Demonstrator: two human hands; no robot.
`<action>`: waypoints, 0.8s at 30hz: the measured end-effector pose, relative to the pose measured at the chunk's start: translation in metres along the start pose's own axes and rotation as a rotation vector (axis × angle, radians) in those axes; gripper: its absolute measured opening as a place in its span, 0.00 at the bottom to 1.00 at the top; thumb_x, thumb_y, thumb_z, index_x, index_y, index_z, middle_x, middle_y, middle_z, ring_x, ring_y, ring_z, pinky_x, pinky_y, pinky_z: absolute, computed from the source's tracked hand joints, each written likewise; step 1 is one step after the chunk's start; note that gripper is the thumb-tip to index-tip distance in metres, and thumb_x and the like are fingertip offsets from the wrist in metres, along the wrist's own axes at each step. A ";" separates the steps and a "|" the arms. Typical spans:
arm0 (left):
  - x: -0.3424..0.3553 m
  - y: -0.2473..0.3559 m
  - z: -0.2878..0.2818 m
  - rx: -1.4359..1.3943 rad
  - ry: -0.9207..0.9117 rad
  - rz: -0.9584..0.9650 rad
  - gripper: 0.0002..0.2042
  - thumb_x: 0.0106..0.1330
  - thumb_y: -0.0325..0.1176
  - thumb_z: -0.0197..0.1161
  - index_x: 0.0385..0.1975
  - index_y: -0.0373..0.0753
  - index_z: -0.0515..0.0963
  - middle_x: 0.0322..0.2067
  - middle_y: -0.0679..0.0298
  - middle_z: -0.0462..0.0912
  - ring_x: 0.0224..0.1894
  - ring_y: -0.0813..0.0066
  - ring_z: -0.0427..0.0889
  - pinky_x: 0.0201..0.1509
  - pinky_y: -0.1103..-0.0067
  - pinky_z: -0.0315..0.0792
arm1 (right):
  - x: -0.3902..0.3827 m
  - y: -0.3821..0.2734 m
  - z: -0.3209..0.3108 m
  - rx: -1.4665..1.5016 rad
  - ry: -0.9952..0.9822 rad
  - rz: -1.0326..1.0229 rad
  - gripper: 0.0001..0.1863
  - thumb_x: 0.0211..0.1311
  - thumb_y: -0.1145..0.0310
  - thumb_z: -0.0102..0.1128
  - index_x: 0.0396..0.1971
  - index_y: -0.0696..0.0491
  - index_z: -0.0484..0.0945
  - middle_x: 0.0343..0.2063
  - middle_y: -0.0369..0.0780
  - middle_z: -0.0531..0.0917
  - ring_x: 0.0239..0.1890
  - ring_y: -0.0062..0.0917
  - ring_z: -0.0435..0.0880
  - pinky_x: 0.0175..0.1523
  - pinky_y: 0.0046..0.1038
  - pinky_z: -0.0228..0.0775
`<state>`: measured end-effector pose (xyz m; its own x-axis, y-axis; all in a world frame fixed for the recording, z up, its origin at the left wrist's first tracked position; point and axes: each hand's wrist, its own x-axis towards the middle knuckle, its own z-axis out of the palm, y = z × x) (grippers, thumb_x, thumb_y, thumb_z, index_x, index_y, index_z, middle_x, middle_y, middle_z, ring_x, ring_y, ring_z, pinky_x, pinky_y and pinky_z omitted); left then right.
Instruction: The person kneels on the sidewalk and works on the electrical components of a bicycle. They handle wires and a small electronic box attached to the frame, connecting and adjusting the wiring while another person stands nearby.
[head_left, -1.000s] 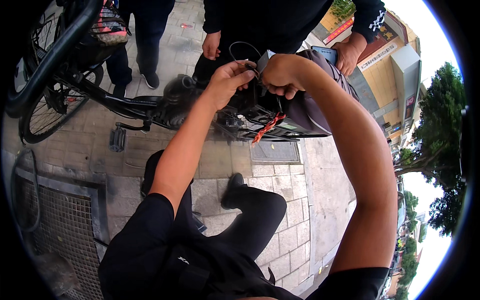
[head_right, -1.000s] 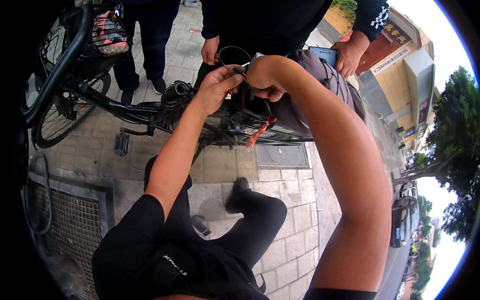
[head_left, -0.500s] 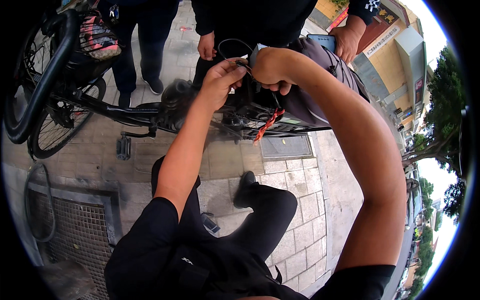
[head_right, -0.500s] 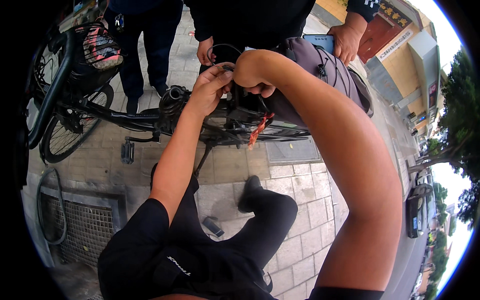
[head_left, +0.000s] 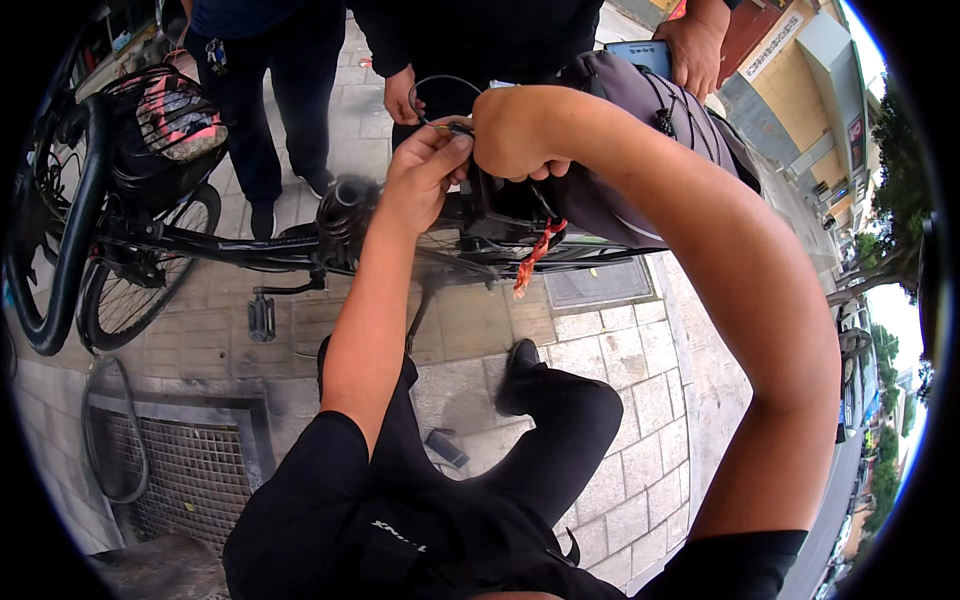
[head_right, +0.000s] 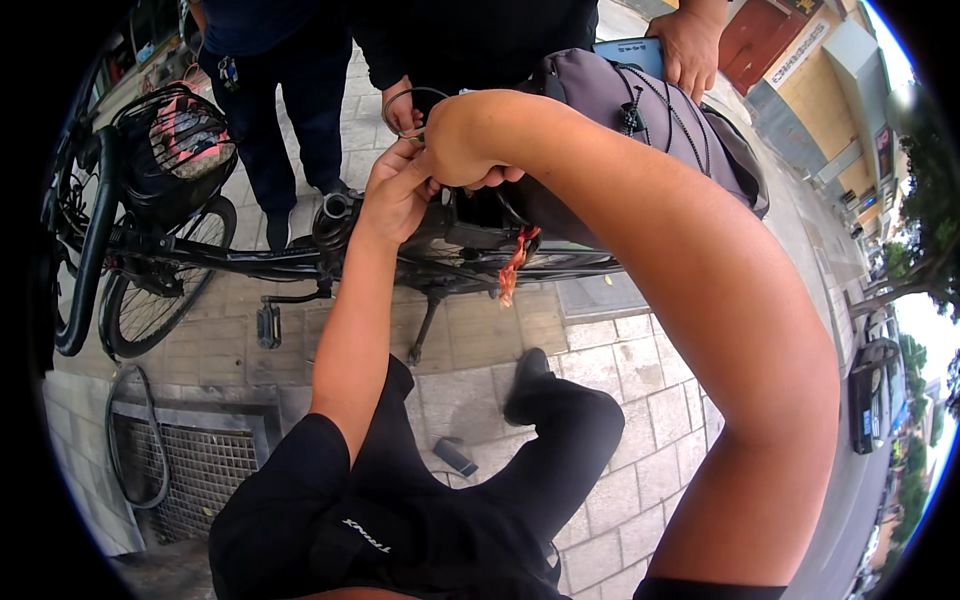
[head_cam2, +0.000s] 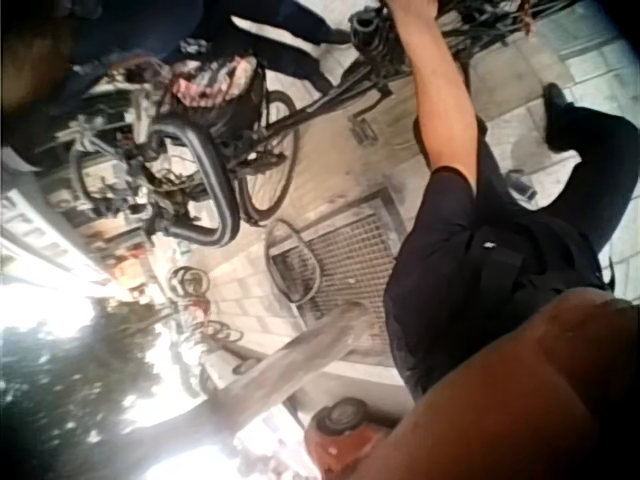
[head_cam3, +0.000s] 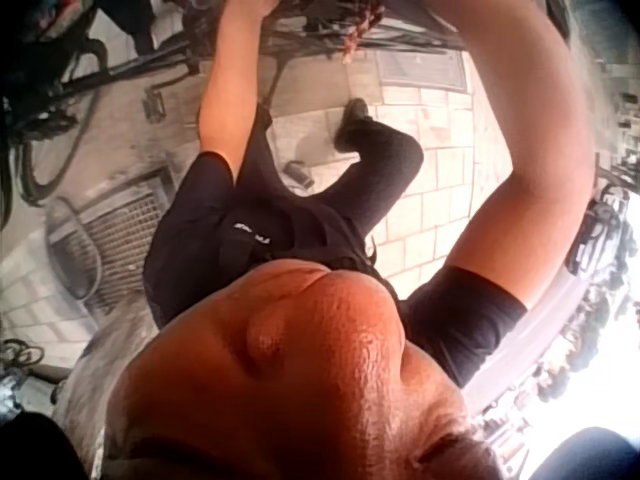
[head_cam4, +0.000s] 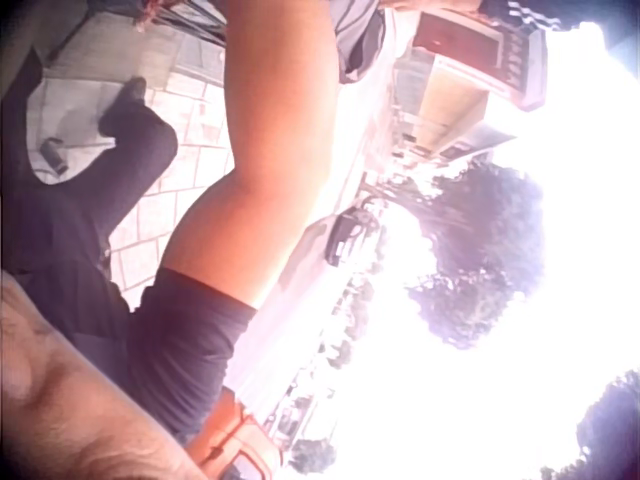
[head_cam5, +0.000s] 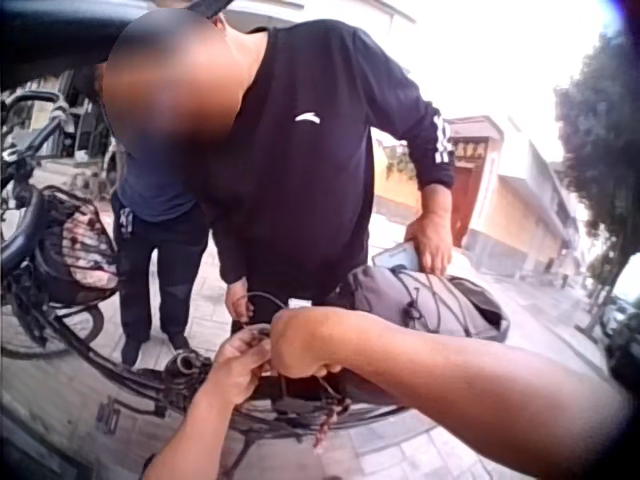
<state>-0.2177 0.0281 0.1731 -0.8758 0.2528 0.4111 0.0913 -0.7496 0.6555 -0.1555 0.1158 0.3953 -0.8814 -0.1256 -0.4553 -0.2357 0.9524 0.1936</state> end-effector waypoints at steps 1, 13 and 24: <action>0.000 0.000 -0.002 -0.003 0.008 0.004 0.15 0.72 0.33 0.72 0.55 0.37 0.82 0.33 0.72 0.82 0.33 0.84 0.77 0.36 0.86 0.68 | 0.001 -0.001 0.001 -0.074 0.032 -0.040 0.11 0.58 0.76 0.54 0.26 0.63 0.86 0.21 0.47 0.86 0.20 0.37 0.87 0.24 0.35 0.80; -0.008 0.002 0.001 -0.017 0.072 0.020 0.16 0.72 0.32 0.71 0.56 0.36 0.81 0.33 0.69 0.83 0.33 0.81 0.78 0.41 0.83 0.73 | 0.005 0.002 -0.002 -0.017 0.033 -0.110 0.10 0.59 0.73 0.55 0.26 0.61 0.85 0.19 0.46 0.84 0.19 0.36 0.84 0.24 0.36 0.77; -0.008 0.005 -0.002 0.040 0.018 0.038 0.18 0.71 0.29 0.72 0.58 0.34 0.79 0.36 0.67 0.83 0.34 0.82 0.78 0.40 0.83 0.74 | 0.020 0.041 0.005 -0.236 0.229 -0.518 0.13 0.60 0.70 0.60 0.20 0.62 0.83 0.21 0.48 0.85 0.25 0.41 0.85 0.31 0.39 0.78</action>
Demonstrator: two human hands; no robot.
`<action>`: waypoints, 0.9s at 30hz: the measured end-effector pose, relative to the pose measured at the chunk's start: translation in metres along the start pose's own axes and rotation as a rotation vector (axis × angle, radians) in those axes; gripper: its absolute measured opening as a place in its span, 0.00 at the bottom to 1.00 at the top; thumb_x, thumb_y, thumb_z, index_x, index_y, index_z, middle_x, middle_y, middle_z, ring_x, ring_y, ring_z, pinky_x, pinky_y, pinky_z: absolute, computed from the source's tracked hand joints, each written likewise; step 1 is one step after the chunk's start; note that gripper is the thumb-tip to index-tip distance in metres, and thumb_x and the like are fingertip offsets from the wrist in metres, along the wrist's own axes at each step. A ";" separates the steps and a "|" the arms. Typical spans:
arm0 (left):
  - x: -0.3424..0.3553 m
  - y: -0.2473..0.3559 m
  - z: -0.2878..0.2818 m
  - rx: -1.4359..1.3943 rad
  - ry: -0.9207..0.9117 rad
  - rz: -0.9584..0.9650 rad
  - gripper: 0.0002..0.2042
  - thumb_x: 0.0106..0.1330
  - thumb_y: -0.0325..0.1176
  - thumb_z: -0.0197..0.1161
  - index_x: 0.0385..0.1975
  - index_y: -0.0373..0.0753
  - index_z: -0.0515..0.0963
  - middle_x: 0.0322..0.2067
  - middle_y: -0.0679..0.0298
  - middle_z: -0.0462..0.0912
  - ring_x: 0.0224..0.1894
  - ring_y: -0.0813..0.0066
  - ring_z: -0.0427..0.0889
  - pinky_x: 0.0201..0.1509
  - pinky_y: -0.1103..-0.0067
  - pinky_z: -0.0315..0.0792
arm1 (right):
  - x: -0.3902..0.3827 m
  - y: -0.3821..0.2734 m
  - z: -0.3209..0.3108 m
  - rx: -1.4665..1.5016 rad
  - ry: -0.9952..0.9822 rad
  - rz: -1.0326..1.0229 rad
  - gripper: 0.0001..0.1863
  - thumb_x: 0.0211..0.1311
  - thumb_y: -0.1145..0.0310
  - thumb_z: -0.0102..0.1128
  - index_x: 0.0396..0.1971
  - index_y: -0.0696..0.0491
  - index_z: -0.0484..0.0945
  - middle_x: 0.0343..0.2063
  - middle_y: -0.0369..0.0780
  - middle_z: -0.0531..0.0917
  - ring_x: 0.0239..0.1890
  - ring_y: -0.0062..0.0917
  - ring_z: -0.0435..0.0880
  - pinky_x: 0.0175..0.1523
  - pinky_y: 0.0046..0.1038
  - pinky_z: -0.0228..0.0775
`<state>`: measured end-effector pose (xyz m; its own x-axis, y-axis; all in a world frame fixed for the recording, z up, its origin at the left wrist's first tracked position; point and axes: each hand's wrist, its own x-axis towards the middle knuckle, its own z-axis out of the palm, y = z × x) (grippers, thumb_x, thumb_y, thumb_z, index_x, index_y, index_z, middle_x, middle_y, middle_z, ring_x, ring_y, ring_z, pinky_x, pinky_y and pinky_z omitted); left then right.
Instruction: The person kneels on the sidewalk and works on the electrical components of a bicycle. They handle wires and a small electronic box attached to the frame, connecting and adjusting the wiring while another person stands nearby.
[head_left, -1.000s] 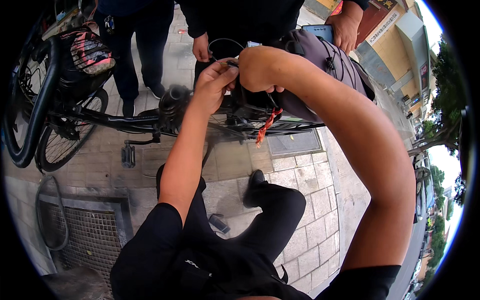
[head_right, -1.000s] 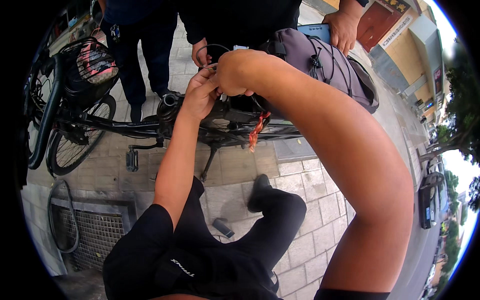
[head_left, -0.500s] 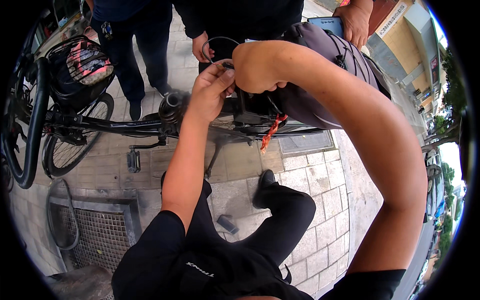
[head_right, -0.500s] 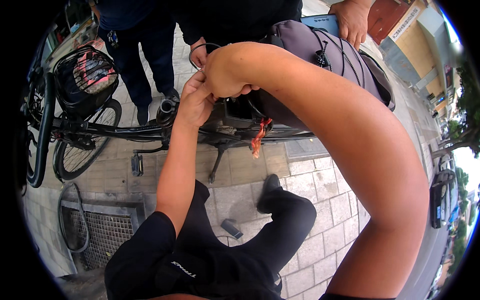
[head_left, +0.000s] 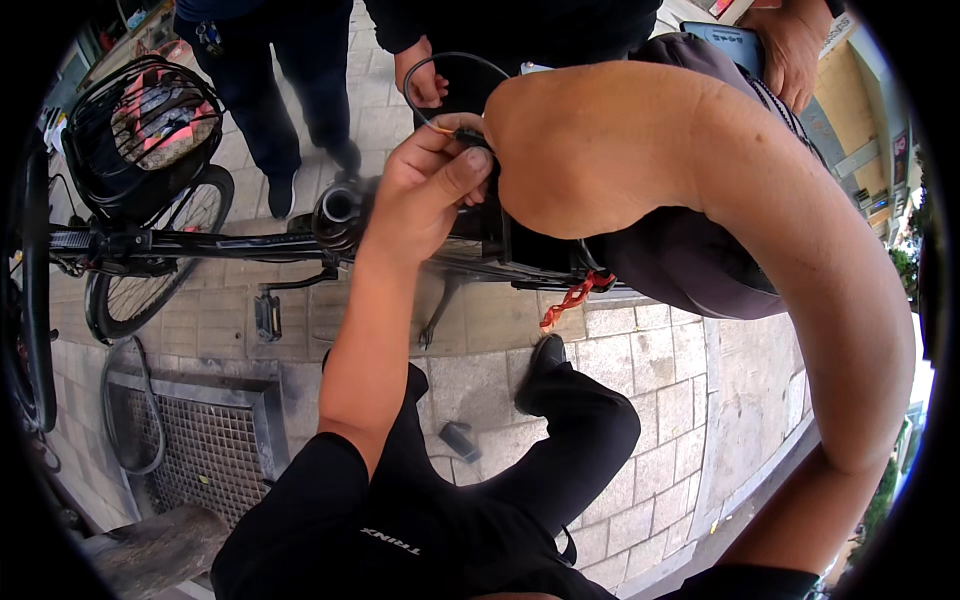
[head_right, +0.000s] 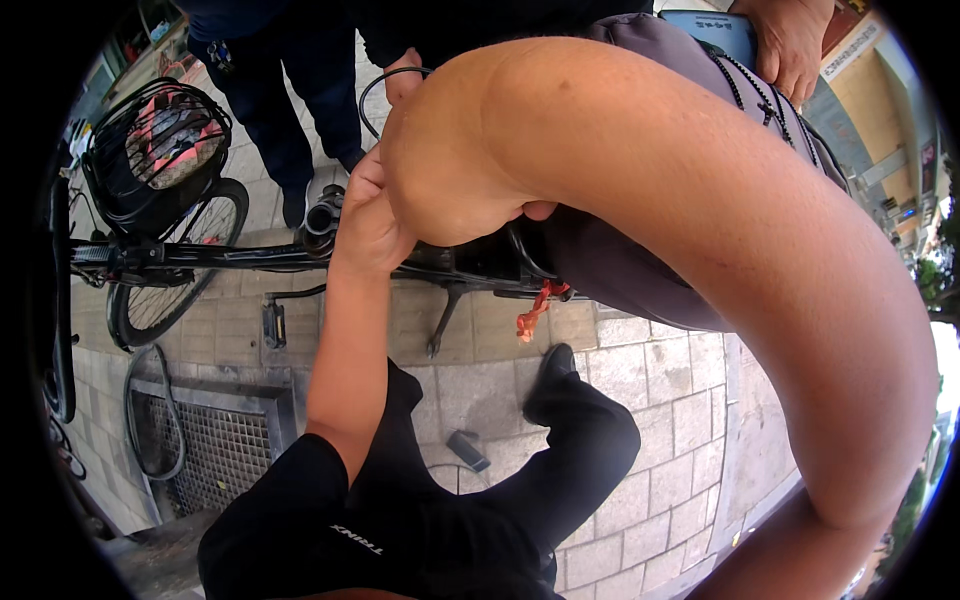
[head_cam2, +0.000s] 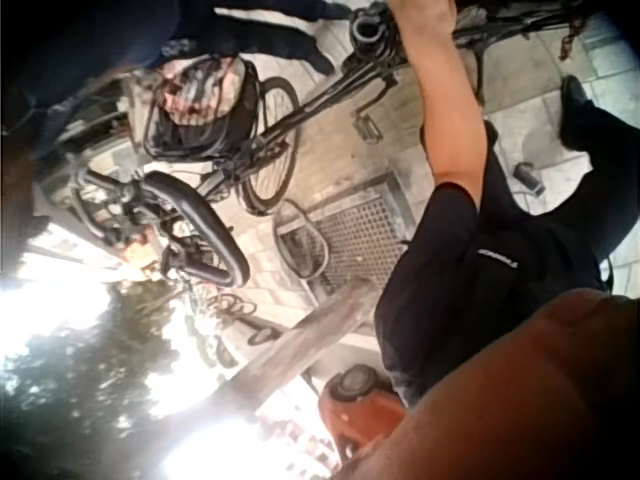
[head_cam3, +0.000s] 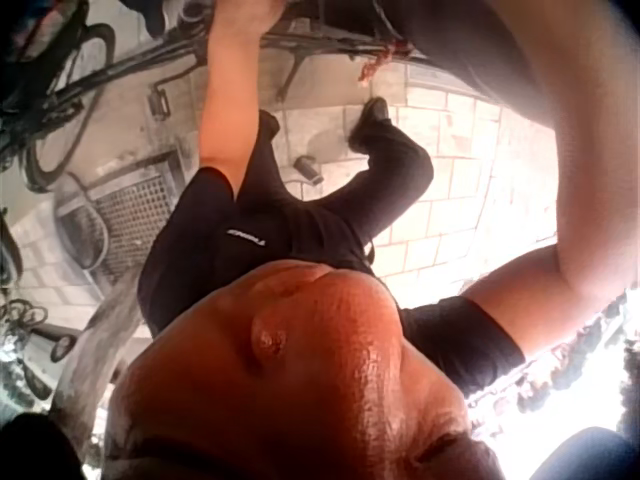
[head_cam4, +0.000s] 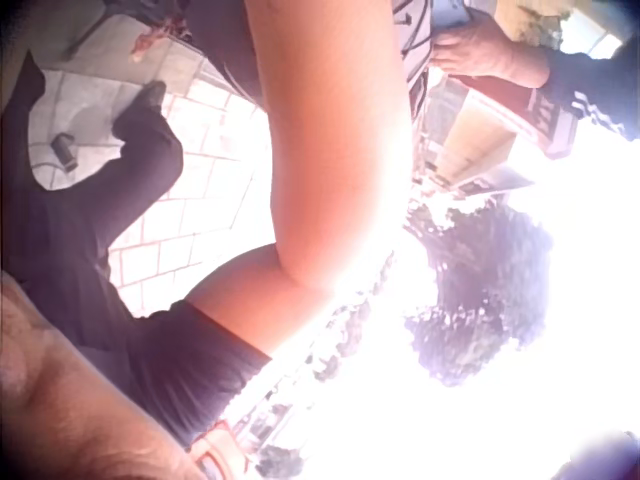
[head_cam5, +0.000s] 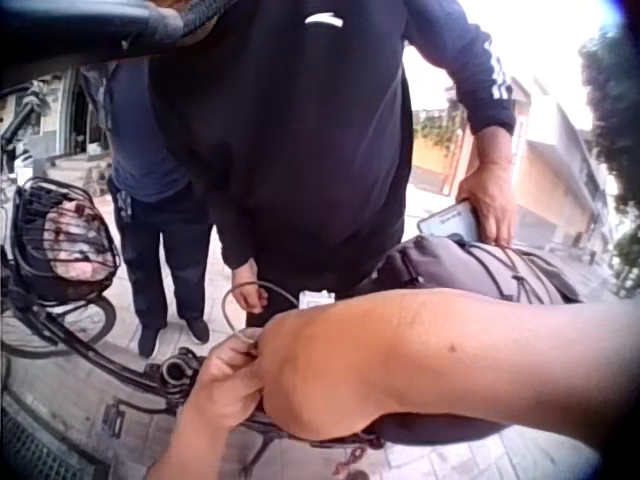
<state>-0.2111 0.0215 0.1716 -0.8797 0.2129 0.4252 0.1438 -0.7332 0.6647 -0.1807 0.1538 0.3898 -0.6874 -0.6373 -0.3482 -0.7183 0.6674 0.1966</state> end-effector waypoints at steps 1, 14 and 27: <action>-0.001 0.004 0.001 0.003 -0.014 0.012 0.20 0.69 0.28 0.73 0.59 0.34 0.79 0.36 0.68 0.83 0.34 0.82 0.78 0.41 0.84 0.74 | 0.002 0.004 0.001 -0.066 -0.021 -0.092 0.13 0.60 0.70 0.60 0.20 0.61 0.83 0.22 0.47 0.85 0.26 0.40 0.86 0.32 0.39 0.78; -0.008 0.023 0.015 0.414 -0.136 0.144 0.24 0.61 0.20 0.77 0.57 0.36 0.76 0.33 0.73 0.79 0.33 0.88 0.76 0.37 0.87 0.70 | 0.007 0.022 0.004 -0.354 0.005 -0.476 0.12 0.59 0.68 0.62 0.20 0.58 0.87 0.21 0.43 0.85 0.28 0.35 0.85 0.38 0.34 0.79; -0.003 0.017 0.003 0.281 -0.123 0.128 0.14 0.70 0.26 0.72 0.52 0.35 0.78 0.37 0.68 0.85 0.37 0.87 0.81 0.43 0.87 0.74 | -0.075 -0.059 -0.021 0.221 0.236 0.230 0.12 0.66 0.74 0.58 0.44 0.59 0.86 0.22 0.43 0.85 0.22 0.33 0.87 0.29 0.33 0.76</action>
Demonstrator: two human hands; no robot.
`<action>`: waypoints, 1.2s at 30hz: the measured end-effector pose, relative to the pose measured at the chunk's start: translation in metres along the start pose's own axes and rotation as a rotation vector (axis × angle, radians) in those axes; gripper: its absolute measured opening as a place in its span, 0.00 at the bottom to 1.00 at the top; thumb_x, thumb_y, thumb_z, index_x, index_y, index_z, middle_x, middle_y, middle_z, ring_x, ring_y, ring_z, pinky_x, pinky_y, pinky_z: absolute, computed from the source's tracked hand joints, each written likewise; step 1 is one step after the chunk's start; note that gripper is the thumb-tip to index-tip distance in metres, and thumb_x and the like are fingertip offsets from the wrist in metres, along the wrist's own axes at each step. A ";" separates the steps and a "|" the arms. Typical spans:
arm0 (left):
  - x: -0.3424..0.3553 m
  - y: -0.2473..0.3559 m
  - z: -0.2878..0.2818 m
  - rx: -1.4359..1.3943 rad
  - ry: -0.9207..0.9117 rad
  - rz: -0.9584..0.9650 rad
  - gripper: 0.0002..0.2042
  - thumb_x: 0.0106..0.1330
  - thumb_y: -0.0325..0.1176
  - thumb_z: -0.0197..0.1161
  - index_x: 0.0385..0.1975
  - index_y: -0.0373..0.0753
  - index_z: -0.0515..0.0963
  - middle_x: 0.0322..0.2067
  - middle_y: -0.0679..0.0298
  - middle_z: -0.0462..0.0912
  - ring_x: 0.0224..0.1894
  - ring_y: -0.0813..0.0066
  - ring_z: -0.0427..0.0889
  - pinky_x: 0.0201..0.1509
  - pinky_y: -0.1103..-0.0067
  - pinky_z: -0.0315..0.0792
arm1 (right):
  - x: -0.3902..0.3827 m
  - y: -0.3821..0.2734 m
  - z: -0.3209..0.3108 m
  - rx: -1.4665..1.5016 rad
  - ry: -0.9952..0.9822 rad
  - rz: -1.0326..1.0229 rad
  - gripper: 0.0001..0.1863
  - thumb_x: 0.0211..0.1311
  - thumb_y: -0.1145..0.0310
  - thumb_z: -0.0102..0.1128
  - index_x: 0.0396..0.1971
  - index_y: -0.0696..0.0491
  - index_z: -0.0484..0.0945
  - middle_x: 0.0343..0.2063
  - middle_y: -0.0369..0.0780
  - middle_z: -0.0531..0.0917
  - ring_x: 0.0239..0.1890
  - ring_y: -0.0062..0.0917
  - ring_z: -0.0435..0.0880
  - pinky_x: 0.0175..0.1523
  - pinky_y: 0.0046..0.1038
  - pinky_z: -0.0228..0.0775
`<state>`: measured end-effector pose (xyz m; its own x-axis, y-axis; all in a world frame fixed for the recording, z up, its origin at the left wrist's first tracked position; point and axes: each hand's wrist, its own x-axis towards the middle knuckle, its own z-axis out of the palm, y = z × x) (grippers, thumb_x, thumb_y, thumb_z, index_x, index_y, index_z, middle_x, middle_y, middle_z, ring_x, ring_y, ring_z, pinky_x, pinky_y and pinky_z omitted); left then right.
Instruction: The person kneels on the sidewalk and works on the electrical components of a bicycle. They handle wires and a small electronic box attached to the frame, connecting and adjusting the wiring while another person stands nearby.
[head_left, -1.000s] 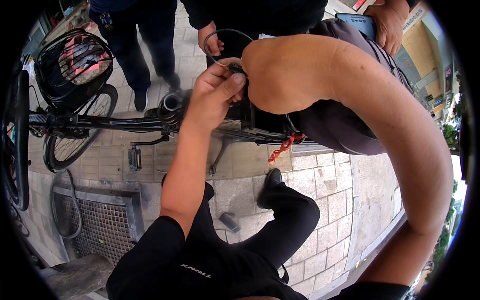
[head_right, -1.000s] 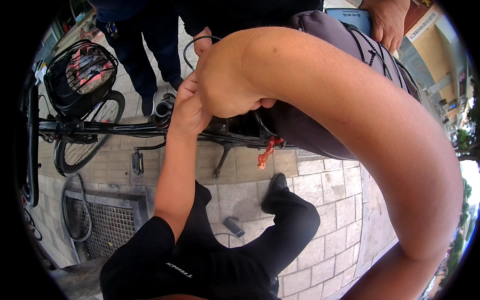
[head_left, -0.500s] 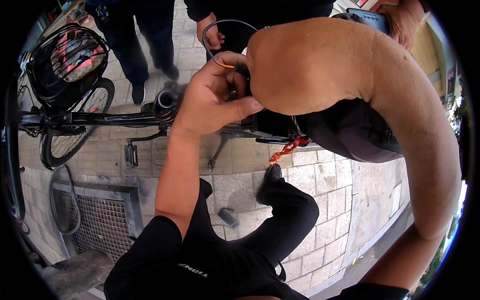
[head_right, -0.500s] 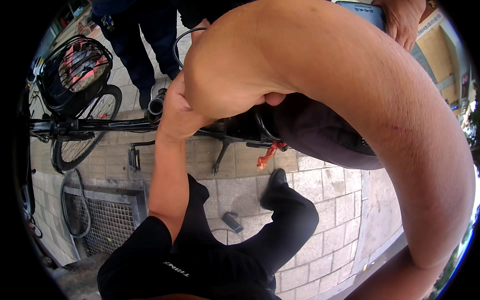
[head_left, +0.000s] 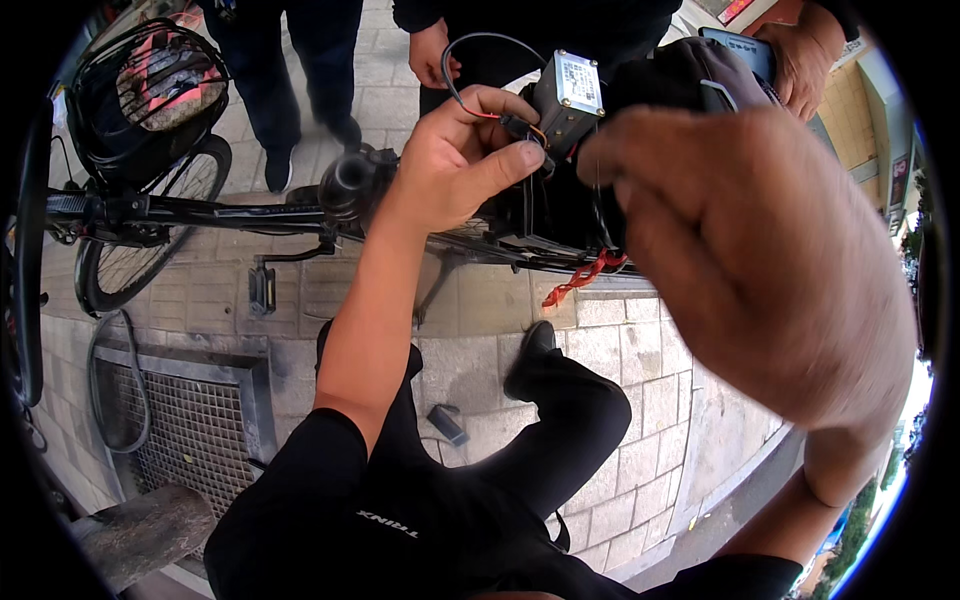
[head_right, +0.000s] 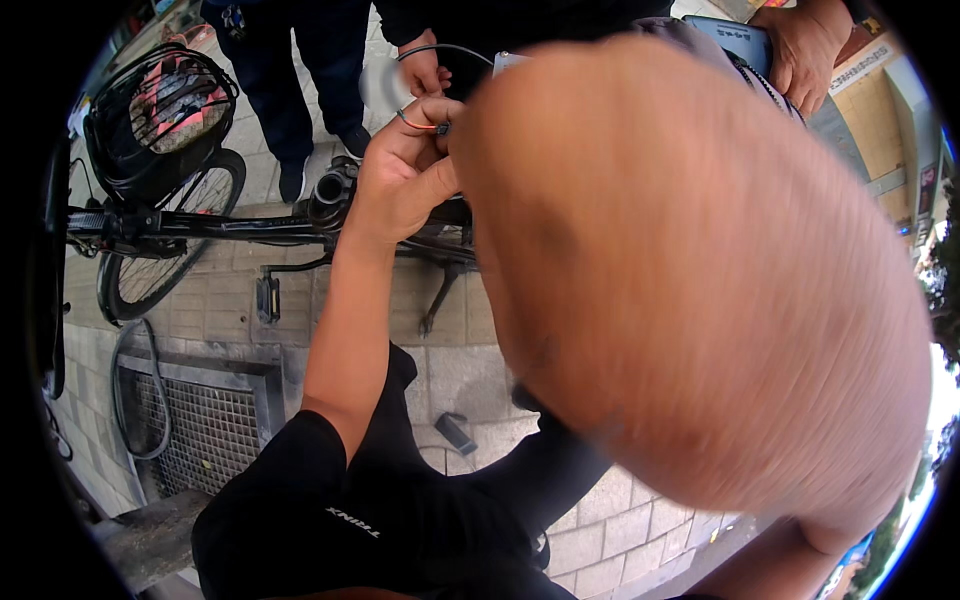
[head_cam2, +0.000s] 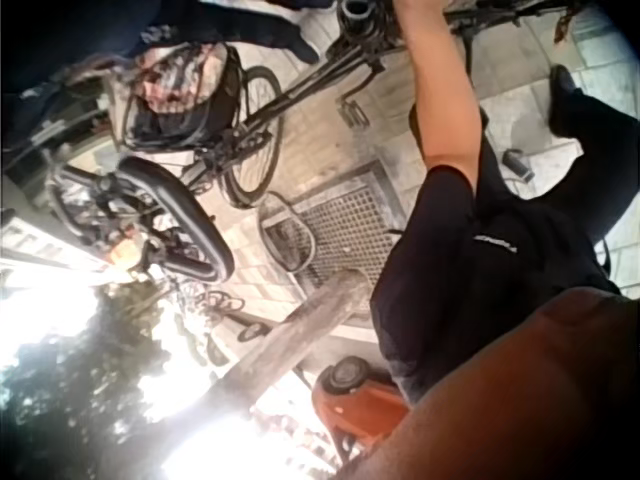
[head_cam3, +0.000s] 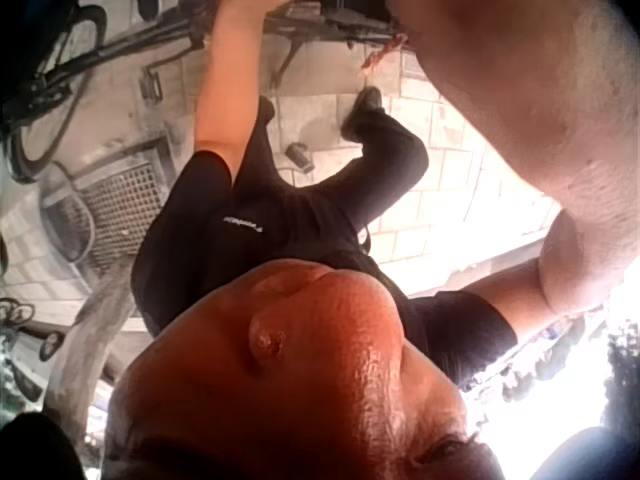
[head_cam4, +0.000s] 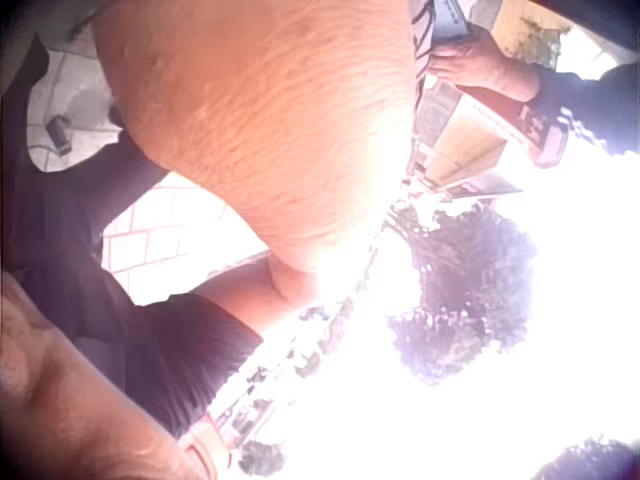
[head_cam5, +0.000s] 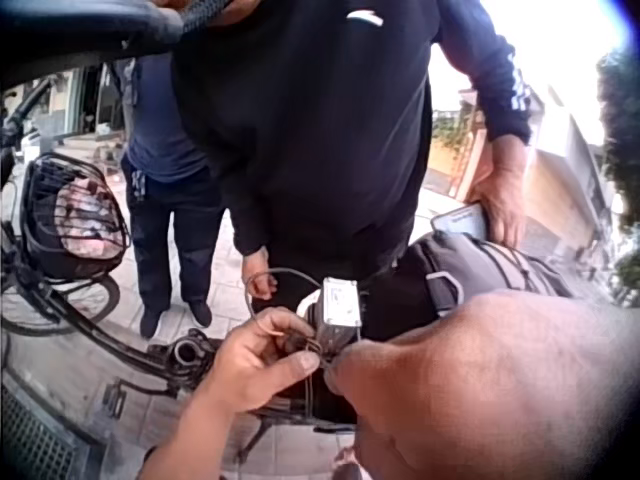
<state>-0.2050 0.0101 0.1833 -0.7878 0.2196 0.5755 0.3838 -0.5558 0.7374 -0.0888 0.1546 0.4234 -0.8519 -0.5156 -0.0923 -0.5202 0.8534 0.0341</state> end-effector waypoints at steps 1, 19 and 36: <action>0.000 -0.003 0.004 -0.012 -0.018 -0.008 0.14 0.71 0.27 0.73 0.52 0.35 0.78 0.37 0.67 0.86 0.38 0.87 0.81 0.43 0.87 0.74 | -0.020 -0.011 0.008 -0.036 -0.046 0.027 0.13 0.65 0.76 0.58 0.47 0.60 0.85 0.23 0.45 0.86 0.23 0.37 0.87 0.29 0.35 0.76; 0.007 -0.005 0.000 -0.050 -0.048 -0.008 0.17 0.70 0.28 0.73 0.55 0.35 0.78 0.40 0.65 0.86 0.42 0.84 0.83 0.45 0.85 0.77 | 0.005 -0.011 0.139 0.126 0.177 0.401 0.09 0.58 0.76 0.60 0.39 0.59 0.81 0.28 0.54 0.88 0.35 0.50 0.92 0.43 0.43 0.85; 0.009 -0.011 0.002 -0.022 -0.055 -0.058 0.15 0.71 0.29 0.73 0.55 0.36 0.79 0.42 0.67 0.86 0.45 0.83 0.83 0.52 0.83 0.78 | 0.009 -0.031 0.076 -0.678 -0.129 0.191 0.08 0.59 0.70 0.71 0.37 0.53 0.83 0.29 0.37 0.90 0.35 0.29 0.93 0.35 0.30 0.83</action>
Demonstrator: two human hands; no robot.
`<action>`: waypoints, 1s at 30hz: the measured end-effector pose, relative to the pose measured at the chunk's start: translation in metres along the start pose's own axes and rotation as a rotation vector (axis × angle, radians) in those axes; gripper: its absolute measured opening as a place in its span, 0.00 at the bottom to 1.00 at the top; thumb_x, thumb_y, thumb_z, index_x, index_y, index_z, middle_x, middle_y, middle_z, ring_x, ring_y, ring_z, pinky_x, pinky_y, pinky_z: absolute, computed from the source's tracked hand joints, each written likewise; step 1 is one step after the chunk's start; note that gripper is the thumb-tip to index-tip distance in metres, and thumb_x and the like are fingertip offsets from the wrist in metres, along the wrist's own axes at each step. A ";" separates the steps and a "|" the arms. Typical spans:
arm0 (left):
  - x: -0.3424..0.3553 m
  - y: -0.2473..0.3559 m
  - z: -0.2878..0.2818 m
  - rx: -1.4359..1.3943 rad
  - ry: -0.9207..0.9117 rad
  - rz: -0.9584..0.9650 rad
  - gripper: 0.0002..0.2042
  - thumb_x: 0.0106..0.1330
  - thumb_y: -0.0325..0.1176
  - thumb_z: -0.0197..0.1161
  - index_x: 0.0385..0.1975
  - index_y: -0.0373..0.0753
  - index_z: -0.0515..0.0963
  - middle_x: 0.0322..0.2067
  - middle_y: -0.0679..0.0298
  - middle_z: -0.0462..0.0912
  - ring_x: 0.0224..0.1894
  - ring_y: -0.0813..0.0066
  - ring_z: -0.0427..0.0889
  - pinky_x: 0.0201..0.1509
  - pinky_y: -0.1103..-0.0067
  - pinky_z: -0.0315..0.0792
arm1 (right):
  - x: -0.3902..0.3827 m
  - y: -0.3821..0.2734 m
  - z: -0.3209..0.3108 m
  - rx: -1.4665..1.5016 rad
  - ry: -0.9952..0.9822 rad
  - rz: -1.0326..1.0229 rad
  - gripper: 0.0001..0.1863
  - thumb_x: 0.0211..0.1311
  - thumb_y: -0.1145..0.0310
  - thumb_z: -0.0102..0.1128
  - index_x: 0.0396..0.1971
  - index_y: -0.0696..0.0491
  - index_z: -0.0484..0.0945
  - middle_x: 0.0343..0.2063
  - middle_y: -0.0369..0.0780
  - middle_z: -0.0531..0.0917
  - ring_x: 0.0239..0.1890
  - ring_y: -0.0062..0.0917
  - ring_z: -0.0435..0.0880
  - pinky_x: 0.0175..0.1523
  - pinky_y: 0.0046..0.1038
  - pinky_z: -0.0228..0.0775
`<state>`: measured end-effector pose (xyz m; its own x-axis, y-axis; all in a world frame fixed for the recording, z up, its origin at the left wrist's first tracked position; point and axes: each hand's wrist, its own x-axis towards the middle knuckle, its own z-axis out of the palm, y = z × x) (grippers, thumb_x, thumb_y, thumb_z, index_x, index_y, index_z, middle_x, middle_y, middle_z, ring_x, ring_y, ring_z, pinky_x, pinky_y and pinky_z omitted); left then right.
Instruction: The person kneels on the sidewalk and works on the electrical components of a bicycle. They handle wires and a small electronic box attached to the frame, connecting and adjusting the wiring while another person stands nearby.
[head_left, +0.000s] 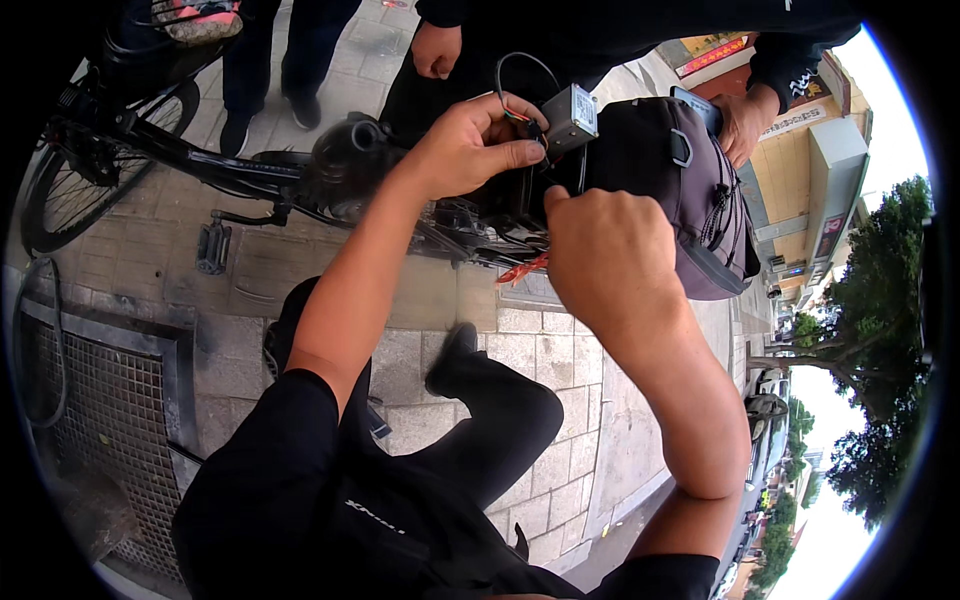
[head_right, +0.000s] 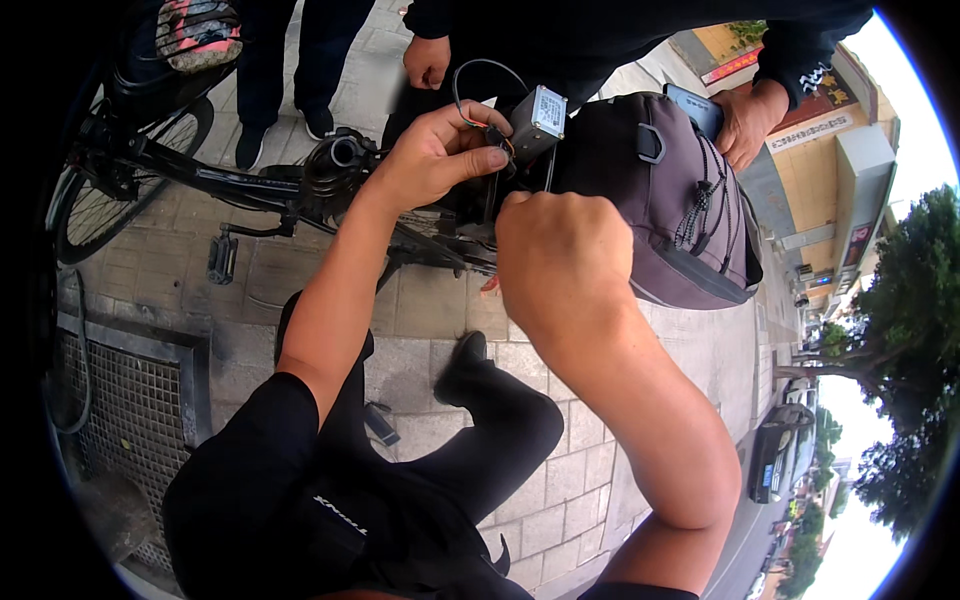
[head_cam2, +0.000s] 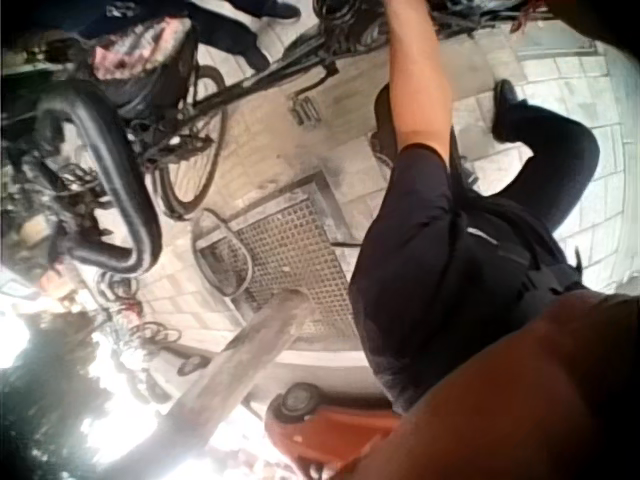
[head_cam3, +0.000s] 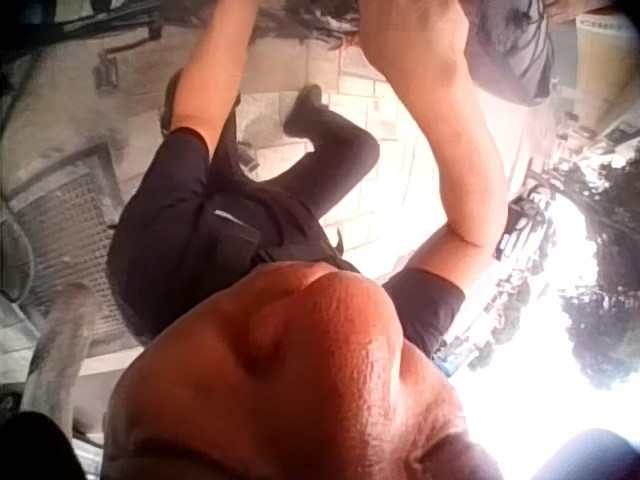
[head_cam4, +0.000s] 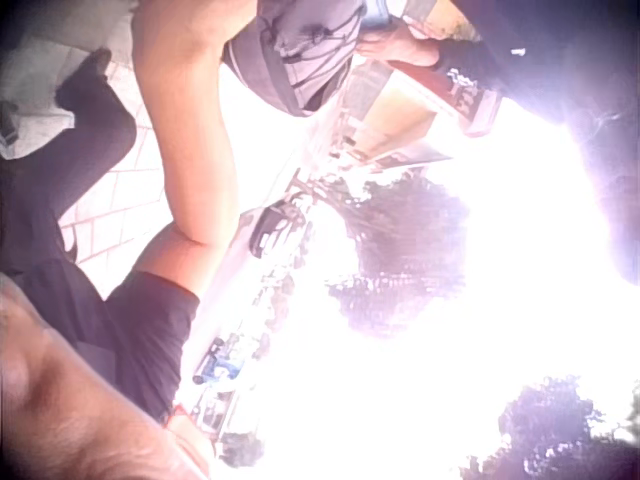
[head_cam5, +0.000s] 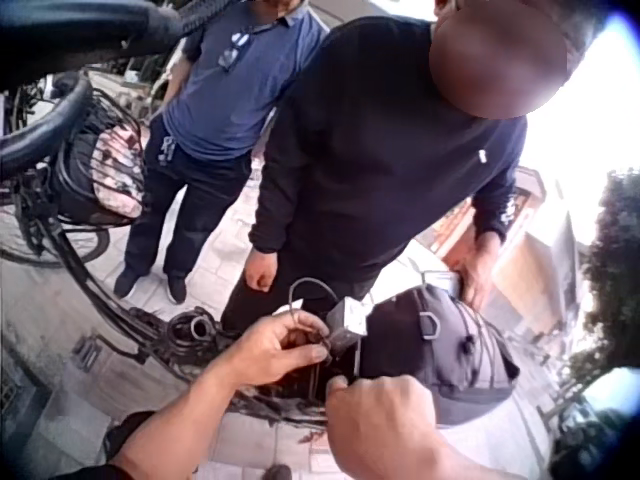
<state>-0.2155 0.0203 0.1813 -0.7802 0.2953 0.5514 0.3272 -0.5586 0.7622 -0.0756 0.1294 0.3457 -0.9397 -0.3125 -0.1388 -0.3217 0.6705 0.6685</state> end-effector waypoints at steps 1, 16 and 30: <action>0.000 0.001 0.000 -0.006 0.001 0.003 0.16 0.71 0.29 0.73 0.54 0.37 0.79 0.42 0.67 0.86 0.45 0.83 0.83 0.53 0.83 0.78 | 0.003 0.005 -0.003 0.000 -0.018 -0.020 0.06 0.59 0.70 0.69 0.36 0.53 0.84 0.28 0.37 0.90 0.35 0.30 0.93 0.36 0.31 0.83; -0.001 0.002 0.002 0.037 -0.013 0.032 0.17 0.70 0.31 0.75 0.55 0.36 0.80 0.40 0.63 0.89 0.45 0.79 0.87 0.54 0.79 0.80 | -0.024 -0.005 0.005 -0.153 -0.276 -0.017 0.45 0.55 0.74 0.64 0.77 0.61 0.62 0.24 0.39 0.89 0.26 0.30 0.92 0.30 0.31 0.81; -0.002 0.002 0.002 0.051 -0.017 0.046 0.17 0.71 0.31 0.73 0.56 0.36 0.79 0.40 0.62 0.89 0.44 0.79 0.87 0.53 0.80 0.80 | -0.039 0.002 0.036 -0.081 0.009 -0.041 0.39 0.61 0.73 0.58 0.76 0.57 0.65 0.20 0.47 0.86 0.19 0.38 0.86 0.27 0.40 0.76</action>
<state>-0.2125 0.0199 0.1822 -0.7547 0.2840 0.5914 0.3892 -0.5319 0.7521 -0.0439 0.1665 0.3261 -0.9249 -0.3445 -0.1611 -0.3491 0.6009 0.7191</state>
